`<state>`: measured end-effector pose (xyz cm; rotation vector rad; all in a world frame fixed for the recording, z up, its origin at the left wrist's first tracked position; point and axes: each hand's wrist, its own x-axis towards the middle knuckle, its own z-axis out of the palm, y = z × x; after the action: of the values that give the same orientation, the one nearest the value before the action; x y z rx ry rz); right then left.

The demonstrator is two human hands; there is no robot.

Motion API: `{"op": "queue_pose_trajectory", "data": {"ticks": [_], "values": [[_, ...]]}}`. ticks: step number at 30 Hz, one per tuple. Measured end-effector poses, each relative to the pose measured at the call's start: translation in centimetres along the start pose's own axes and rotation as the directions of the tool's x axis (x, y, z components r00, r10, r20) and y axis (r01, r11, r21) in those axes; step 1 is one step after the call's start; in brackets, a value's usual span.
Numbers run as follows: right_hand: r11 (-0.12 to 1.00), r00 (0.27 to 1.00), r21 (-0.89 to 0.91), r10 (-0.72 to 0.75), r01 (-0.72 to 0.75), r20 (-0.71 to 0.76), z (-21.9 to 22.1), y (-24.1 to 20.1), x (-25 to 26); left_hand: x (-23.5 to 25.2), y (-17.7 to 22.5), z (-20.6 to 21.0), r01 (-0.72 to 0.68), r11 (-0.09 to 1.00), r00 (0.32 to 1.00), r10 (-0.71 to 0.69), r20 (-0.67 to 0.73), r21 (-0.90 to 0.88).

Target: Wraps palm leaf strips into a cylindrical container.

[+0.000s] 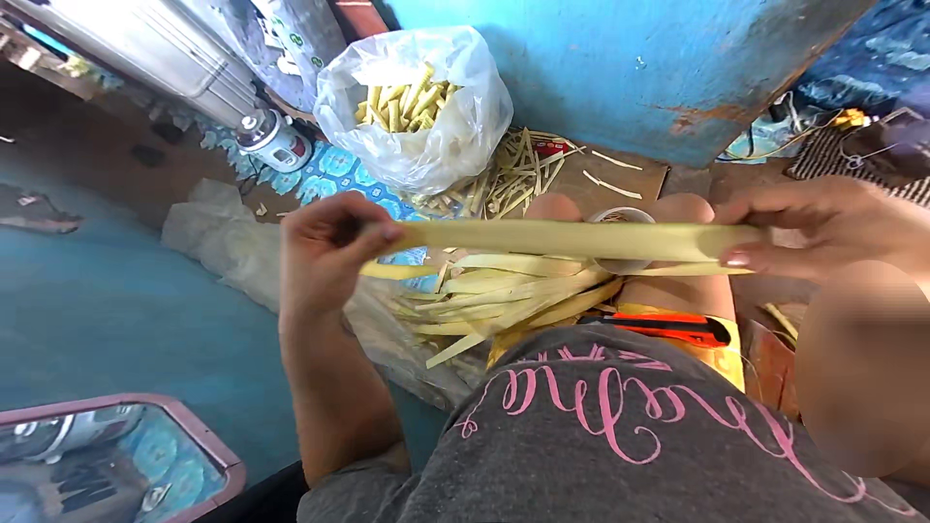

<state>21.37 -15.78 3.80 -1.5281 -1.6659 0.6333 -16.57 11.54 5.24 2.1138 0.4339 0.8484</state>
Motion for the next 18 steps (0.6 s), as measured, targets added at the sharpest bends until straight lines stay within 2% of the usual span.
{"op": "queue_pose_trajectory", "data": {"ticks": [1, 2, 3, 4, 5, 6, 7, 9, 11, 13, 15, 16, 17, 18], "values": [[0.996, 0.998, -0.072, 0.051, -0.053, -0.029, -1.0, 0.1, -0.6, -0.2, -1.2, -1.0, 0.054, 0.988, 0.994, -0.039, -0.099, 0.146], [0.977, 0.992, -0.178, 0.104, -0.116, -0.077, -1.9, 0.3, -1.1, -0.4, -2.3, -1.8, 0.164, 0.919, 0.977, -0.101, -0.188, 0.358], [0.937, 0.979, -0.301, 0.142, -0.180, -0.144, -2.3, 0.6, -1.4, -0.5, -3.4, -2.1, 0.309, 0.786, 0.947, -0.202, -0.251, 0.536], [0.881, 0.964, -0.409, 0.158, -0.236, -0.215, -2.2, 0.9, -1.4, -0.7, -4.3, -1.7, 0.422, 0.646, 0.906, -0.317, -0.280, 0.636], [0.834, 0.951, -0.479, 0.160, -0.273, -0.263, -1.4, 0.7, -1.1, -1.0, -5.1, -0.6, 0.470, 0.563, 0.875, -0.395, -0.279, 0.680], [0.803, 0.947, -0.523, 0.155, -0.286, -0.281, 0.0, 0.2, -0.4, -1.2, -5.3, 1.5, 0.450, 0.555, 0.880, -0.410, -0.241, 0.700], [0.791, 0.953, -0.545, 0.155, -0.278, -0.261, 1.8, -0.6, 0.5, -1.1, -4.8, 4.3, 0.384, 0.609, 0.908, -0.384, -0.165, 0.694], [0.823, 0.988, -0.551, 0.071, -0.137, -0.140, 6.3, -1.0, 2.3, -0.4, -2.8, 11.0, 0.176, 0.837, 0.965, -0.252, 0.079, 0.519], [0.835, 0.999, -0.549, -0.032, 0.030, 0.006, 9.6, -0.6, 3.7, -0.2, -1.2, 16.1, 0.022, 0.951, 0.963, -0.103, 0.249, 0.308], [0.788, 0.999, -0.614, -0.026, 0.041, 0.033, 9.3, -0.5, 4.1, 0.5, -1.8, 16.9, 0.026, 0.937, 0.948, -0.134, 0.289, 0.349], [0.709, 0.998, -0.702, 0.032, -0.067, -0.062, 7.1, -0.5, 4.0, 1.0, -3.8, 15.5, 0.167, 0.866, 0.900, -0.329, 0.286, 0.471], [0.699, 0.993, -0.707, 0.043, -0.107, -0.108, 6.4, -0.6, 4.0, 1.0, -4.2, 15.0, 0.214, 0.854, 0.878, -0.381, 0.289, 0.475], [0.715, 0.990, -0.690, 0.028, -0.115, -0.136, 6.1, -0.7, 4.2, 1.1, -4.0, 15.1, 0.191, 0.883, 0.890, -0.340, 0.304, 0.430], [0.760, 0.988, -0.643, -0.010, -0.094, -0.156, 6.3, -0.7, 4.4, 1.2, -3.1, 15.5, 0.125, 0.934, 0.918, -0.237, 0.319, 0.335]]}}
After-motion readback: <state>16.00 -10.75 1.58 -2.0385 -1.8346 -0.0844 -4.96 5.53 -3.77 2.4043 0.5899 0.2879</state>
